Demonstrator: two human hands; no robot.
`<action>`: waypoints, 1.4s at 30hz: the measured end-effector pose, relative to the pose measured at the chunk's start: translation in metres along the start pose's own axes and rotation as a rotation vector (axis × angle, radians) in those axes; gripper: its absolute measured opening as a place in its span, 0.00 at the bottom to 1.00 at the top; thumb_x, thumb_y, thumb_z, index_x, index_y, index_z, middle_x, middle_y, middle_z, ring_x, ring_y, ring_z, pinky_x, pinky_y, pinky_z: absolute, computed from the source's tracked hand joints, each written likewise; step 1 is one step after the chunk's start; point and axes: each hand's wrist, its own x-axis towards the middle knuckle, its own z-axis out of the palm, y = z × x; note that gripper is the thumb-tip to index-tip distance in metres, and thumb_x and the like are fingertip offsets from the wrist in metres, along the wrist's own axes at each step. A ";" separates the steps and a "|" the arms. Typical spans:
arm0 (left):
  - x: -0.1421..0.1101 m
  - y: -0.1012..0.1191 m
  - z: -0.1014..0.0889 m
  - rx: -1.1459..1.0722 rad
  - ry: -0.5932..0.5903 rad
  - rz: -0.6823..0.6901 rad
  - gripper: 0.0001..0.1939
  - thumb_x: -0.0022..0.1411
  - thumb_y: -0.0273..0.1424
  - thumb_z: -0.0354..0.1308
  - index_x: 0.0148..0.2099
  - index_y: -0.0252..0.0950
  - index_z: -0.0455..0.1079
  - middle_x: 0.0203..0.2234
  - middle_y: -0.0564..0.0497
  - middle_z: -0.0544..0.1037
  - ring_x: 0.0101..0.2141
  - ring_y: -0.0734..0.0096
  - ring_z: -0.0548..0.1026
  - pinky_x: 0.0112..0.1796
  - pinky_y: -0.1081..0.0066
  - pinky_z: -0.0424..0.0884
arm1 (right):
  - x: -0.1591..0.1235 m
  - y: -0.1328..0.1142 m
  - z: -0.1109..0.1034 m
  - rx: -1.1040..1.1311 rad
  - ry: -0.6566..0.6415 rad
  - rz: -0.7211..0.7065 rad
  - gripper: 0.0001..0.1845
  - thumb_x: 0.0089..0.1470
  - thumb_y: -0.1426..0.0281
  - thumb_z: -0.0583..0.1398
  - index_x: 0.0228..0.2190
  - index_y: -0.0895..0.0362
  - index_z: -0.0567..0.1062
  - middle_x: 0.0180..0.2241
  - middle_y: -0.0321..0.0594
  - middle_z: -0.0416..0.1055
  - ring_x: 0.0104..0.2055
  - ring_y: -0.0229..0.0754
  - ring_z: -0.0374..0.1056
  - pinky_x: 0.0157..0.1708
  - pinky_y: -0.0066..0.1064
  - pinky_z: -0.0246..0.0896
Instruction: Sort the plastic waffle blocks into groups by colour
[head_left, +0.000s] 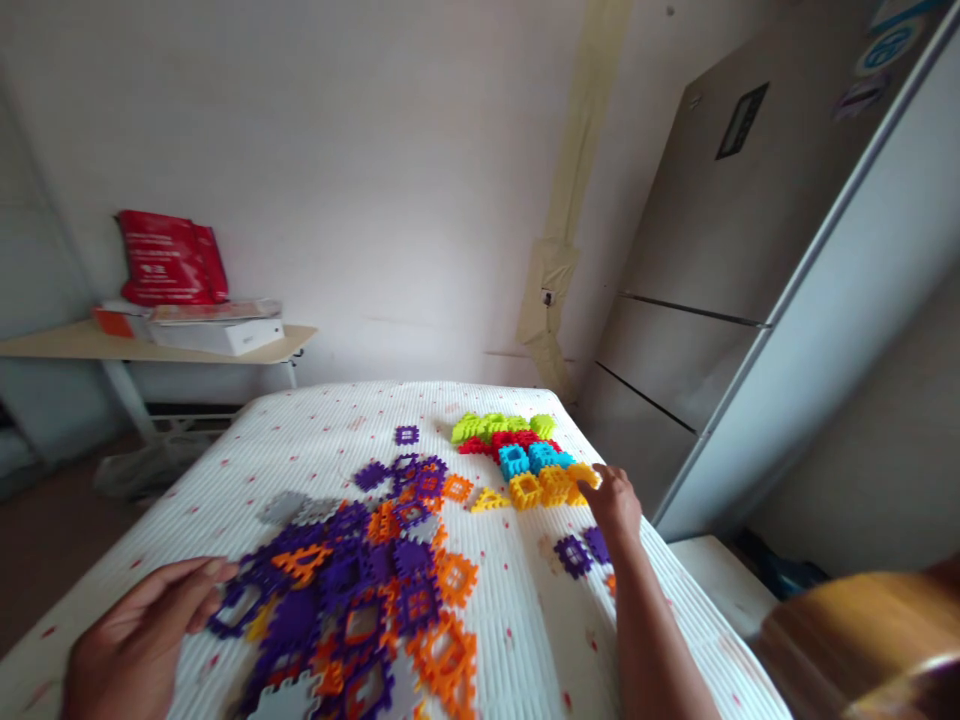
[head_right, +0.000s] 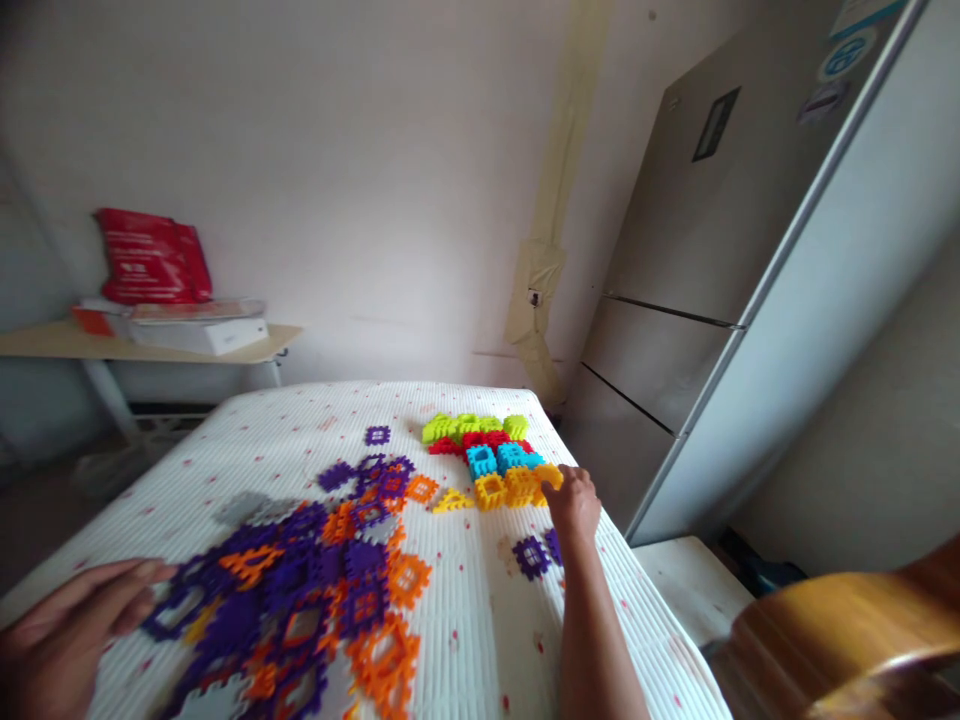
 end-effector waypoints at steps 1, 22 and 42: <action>0.001 0.002 -0.001 -0.051 -0.047 -0.038 0.18 0.46 0.47 0.60 0.33 0.38 0.71 0.24 0.55 0.77 0.27 0.69 0.72 0.28 0.72 0.69 | 0.000 0.000 -0.001 0.014 0.048 -0.014 0.20 0.53 0.63 0.57 0.46 0.57 0.74 0.47 0.49 0.69 0.44 0.49 0.68 0.34 0.35 0.61; 0.005 -0.032 -0.021 0.541 -0.619 0.163 0.19 0.44 0.32 0.56 0.41 0.39 0.76 0.17 0.57 0.71 0.22 0.69 0.70 0.25 0.73 0.60 | -0.116 -0.133 0.023 0.346 -0.299 -1.097 0.17 0.63 0.70 0.46 0.29 0.57 0.72 0.26 0.38 0.69 0.27 0.35 0.65 0.28 0.25 0.53; 0.005 -0.033 -0.010 0.533 -0.642 0.271 0.08 0.55 0.35 0.51 0.35 0.39 0.68 0.29 0.53 0.75 0.33 0.68 0.73 0.35 0.72 0.65 | -0.122 -0.132 0.032 0.395 -0.372 -1.056 0.13 0.62 0.72 0.48 0.29 0.56 0.70 0.29 0.38 0.68 0.30 0.35 0.64 0.30 0.24 0.51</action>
